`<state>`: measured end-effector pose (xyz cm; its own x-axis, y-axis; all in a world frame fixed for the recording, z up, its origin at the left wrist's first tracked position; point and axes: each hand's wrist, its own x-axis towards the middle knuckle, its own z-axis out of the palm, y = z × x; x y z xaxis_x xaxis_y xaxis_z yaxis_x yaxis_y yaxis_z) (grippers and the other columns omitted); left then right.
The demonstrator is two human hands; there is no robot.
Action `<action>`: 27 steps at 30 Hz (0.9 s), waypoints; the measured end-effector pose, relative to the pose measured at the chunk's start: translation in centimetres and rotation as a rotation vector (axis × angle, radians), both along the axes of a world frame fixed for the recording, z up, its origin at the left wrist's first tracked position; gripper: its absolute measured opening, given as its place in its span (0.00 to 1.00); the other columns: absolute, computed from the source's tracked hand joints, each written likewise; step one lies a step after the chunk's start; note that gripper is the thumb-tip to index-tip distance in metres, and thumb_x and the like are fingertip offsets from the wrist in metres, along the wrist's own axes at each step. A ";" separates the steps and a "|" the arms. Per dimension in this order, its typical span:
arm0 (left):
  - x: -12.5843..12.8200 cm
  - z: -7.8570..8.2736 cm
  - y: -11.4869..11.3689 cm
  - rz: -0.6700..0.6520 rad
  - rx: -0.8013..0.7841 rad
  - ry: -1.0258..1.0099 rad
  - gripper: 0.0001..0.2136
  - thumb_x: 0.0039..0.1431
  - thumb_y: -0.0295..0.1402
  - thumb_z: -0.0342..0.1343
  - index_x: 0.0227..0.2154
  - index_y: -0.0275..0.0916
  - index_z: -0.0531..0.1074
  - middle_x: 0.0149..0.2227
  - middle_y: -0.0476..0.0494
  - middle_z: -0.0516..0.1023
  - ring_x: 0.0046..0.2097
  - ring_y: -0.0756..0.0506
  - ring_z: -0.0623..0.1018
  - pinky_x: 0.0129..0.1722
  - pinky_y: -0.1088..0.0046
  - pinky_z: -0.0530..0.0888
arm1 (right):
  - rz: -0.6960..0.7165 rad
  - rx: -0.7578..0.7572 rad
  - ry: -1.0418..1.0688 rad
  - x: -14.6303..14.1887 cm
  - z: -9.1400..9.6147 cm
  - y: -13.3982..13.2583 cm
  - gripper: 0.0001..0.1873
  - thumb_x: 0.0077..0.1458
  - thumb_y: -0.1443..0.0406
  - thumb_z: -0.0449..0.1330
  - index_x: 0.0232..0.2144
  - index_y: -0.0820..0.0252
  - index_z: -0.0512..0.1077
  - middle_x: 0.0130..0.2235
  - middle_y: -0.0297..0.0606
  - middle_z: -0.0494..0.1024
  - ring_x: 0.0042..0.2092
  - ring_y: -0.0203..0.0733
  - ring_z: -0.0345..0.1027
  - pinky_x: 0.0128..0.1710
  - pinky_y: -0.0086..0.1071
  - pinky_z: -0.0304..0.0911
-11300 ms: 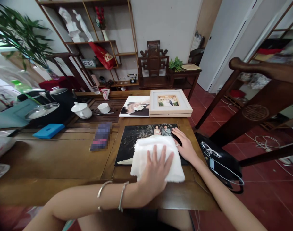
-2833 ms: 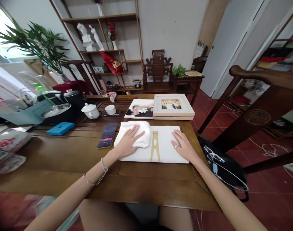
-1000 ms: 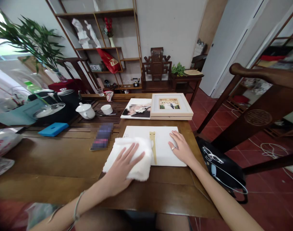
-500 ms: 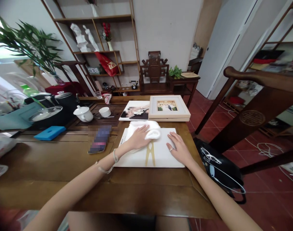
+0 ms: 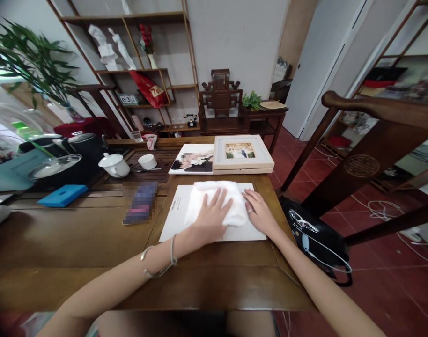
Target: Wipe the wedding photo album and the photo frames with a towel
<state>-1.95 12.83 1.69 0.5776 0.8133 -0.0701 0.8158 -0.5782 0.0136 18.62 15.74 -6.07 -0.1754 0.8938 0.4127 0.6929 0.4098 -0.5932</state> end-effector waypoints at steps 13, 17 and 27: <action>3.2 -1.1 -1.3 0.142 0.091 0.012 0.35 0.56 0.35 0.58 0.66 0.31 0.57 0.68 0.24 0.51 0.69 0.21 0.48 0.58 0.30 0.58 | 0.054 -0.043 0.067 0.9 0.1 0.4 0.20 0.60 0.58 0.54 0.52 0.54 0.75 0.59 0.47 0.72 0.62 0.54 0.63 0.63 0.52 0.58; 4.5 -1.4 -4.1 0.127 0.218 0.016 0.31 0.58 0.33 0.55 0.65 0.34 0.61 0.69 0.32 0.50 0.69 0.21 0.46 0.58 0.33 0.62 | 0.061 -0.040 0.081 0.9 0.2 0.4 0.20 0.61 0.58 0.53 0.53 0.54 0.74 0.60 0.46 0.72 0.63 0.54 0.62 0.63 0.53 0.57; -0.1 1.0 -3.3 -0.172 0.003 0.042 0.32 0.58 0.29 0.51 0.66 0.34 0.57 0.71 0.37 0.48 0.71 0.34 0.49 0.63 0.43 0.59 | 0.010 -0.032 0.034 0.4 0.2 0.2 0.21 0.61 0.64 0.50 0.53 0.57 0.74 0.60 0.47 0.71 0.63 0.53 0.61 0.64 0.54 0.55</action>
